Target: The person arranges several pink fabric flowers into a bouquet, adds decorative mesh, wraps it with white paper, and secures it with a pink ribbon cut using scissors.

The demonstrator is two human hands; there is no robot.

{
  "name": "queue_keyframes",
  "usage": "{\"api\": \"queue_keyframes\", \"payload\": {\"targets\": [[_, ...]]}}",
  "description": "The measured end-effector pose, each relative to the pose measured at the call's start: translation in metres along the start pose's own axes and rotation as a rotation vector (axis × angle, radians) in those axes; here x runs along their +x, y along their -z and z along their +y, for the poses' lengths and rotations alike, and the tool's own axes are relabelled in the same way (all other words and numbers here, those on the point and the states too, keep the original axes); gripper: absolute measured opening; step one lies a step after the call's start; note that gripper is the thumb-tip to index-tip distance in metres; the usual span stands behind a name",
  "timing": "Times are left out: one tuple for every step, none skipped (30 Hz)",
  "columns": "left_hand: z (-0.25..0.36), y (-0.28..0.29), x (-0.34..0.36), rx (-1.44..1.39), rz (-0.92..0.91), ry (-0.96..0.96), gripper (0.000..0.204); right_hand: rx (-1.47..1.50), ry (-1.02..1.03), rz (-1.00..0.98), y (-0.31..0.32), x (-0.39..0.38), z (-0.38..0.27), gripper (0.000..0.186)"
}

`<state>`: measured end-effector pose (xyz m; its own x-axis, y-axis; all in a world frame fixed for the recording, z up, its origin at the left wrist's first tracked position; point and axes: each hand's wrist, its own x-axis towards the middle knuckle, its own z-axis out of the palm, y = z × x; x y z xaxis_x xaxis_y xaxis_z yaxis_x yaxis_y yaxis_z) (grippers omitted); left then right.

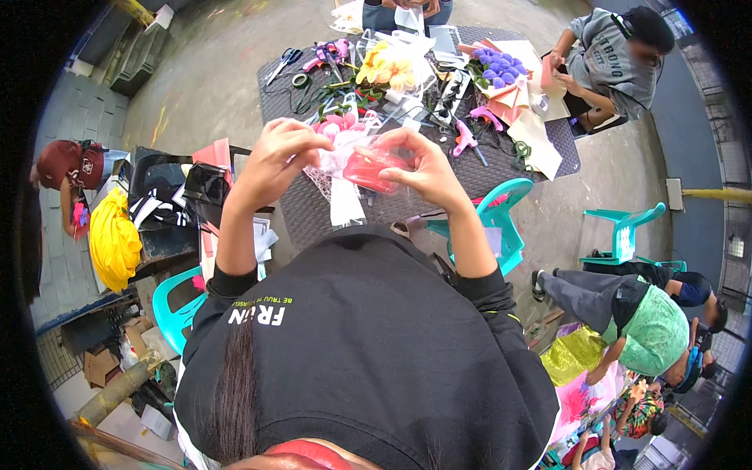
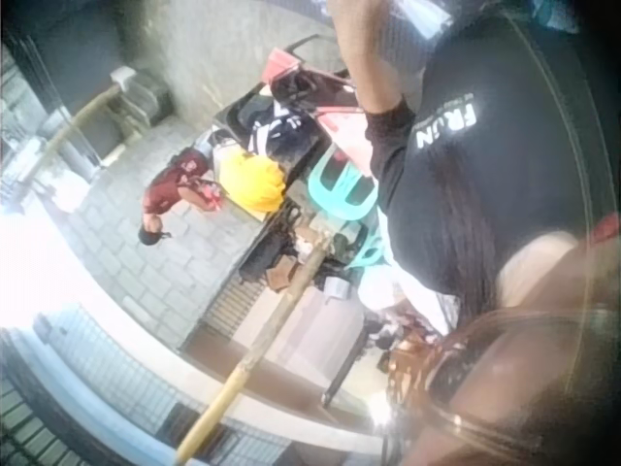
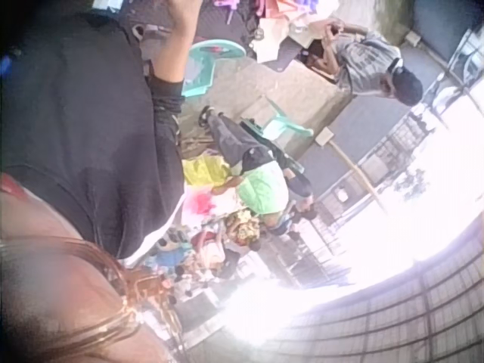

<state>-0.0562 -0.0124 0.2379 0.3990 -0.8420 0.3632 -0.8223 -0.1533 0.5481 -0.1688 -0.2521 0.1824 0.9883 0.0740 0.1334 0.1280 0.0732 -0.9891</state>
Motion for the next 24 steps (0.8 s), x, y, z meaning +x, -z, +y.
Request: {"api": "queue_keyframes", "payload": {"targets": [[0.003,-0.003,0.003,0.137,0.007,0.027,0.015,-0.076,0.001,-0.003,0.001,0.0,0.0,0.038],[0.004,-0.005,0.004,0.235,-0.007,0.022,0.017,-0.13,-0.014,0.011,-0.001,-0.001,-0.001,0.042],[0.007,-0.008,0.006,0.255,-0.007,0.011,0.018,-0.234,0.01,-0.012,-0.003,0.001,-0.006,0.042],[0.009,-0.012,0.008,0.274,-0.007,-0.001,0.019,-0.337,0.034,-0.033,-0.005,0.004,-0.014,0.043],[0.011,-0.015,0.01,0.293,-0.007,-0.014,0.02,-0.441,0.058,-0.054,-0.007,0.005,-0.017,0.044],[0.01,-0.022,0.01,0.276,-0.033,0.017,0.021,-0.4,0.067,-0.042,-0.008,0.006,-0.011,0.046],[0.01,-0.027,0.01,0.27,-0.019,0.001,0.023,-0.427,0.054,-0.058,-0.007,0.006,-0.01,0.046],[0.01,-0.033,0.01,0.263,-0.005,-0.015,0.024,-0.454,0.041,-0.075,-0.006,0.006,-0.01,0.046],[0.009,-0.038,0.009,0.256,0.008,-0.029,0.025,-0.479,0.027,-0.092,-0.005,0.006,-0.009,0.046],[0.007,-0.045,0.008,0.256,-0.006,0.004,0.026,-0.483,0.015,-0.096,-0.005,0.006,-0.008,0.045],[0.004,-0.049,0.007,0.233,0.011,-0.003,0.026,-0.486,0.004,-0.1,-0.005,0.006,-0.007,0.045],[0.001,-0.053,0.006,0.209,0.029,-0.01,0.026,-0.491,-0.007,-0.104,-0.005,0.005,-0.007,0.045],[-0.003,-0.055,0.004,0.186,0.048,-0.016,0.025,-0.5,-0.029,-0.105,-0.003,0.004,-0.005,0.045],[-0.009,-0.057,0.002,0.077,0.062,0.003,0.025,-0.51,-0.05,-0.108,-0.001,0.004,-0.003,0.045],[-0.018,-0.055,0.001,-0.034,0.075,0.022,0.024,-0.519,-0.072,-0.109,0.003,0.003,-0.001,0.046],[-0.027,-0.055,0.0,-0.144,0.089,0.043,0.024,-0.45,-0.095,-0.083,0.009,0.002,0.008,0.046],[-0.033,-0.057,-0.002,-0.314,0.129,0.118,0.019,-0.455,-0.12,-0.08,0.018,0.001,0.02,0.047],[-0.046,-0.058,-0.005,-0.369,0.223,0.141,0.015,-0.457,-0.147,-0.077,0.03,0.0,0.037,0.047],[-0.057,-0.057,-0.01,-0.419,0.32,0.165,0.011,-0.459,-0.172,-0.077,0.041,-0.002,0.053,0.048],[-0.066,-0.057,-0.016,-0.589,0.387,0.248,0.008,-0.518,-0.161,-0.051,0.051,-0.005,0.072,0.048],[-0.074,-0.055,-0.02,-0.757,0.453,0.329,0.007,-0.578,-0.171,0.014,0.063,-0.009,0.095,0.048],[-0.08,-0.054,-0.025,-0.924,0.52,0.409,0.007,-0.637,-0.18,0.079,0.077,-0.013,0.123,0.048],[-0.087,-0.058,-0.032,-0.936,0.498,0.515,0.008,-0.699,-0.18,0.146,0.088,-0.018,0.149,0.048],[-0.095,-0.062,-0.042,-0.946,0.484,0.632,0.011,-0.76,-0.225,0.281,0.096,-0.02,0.173,0.047]]}}
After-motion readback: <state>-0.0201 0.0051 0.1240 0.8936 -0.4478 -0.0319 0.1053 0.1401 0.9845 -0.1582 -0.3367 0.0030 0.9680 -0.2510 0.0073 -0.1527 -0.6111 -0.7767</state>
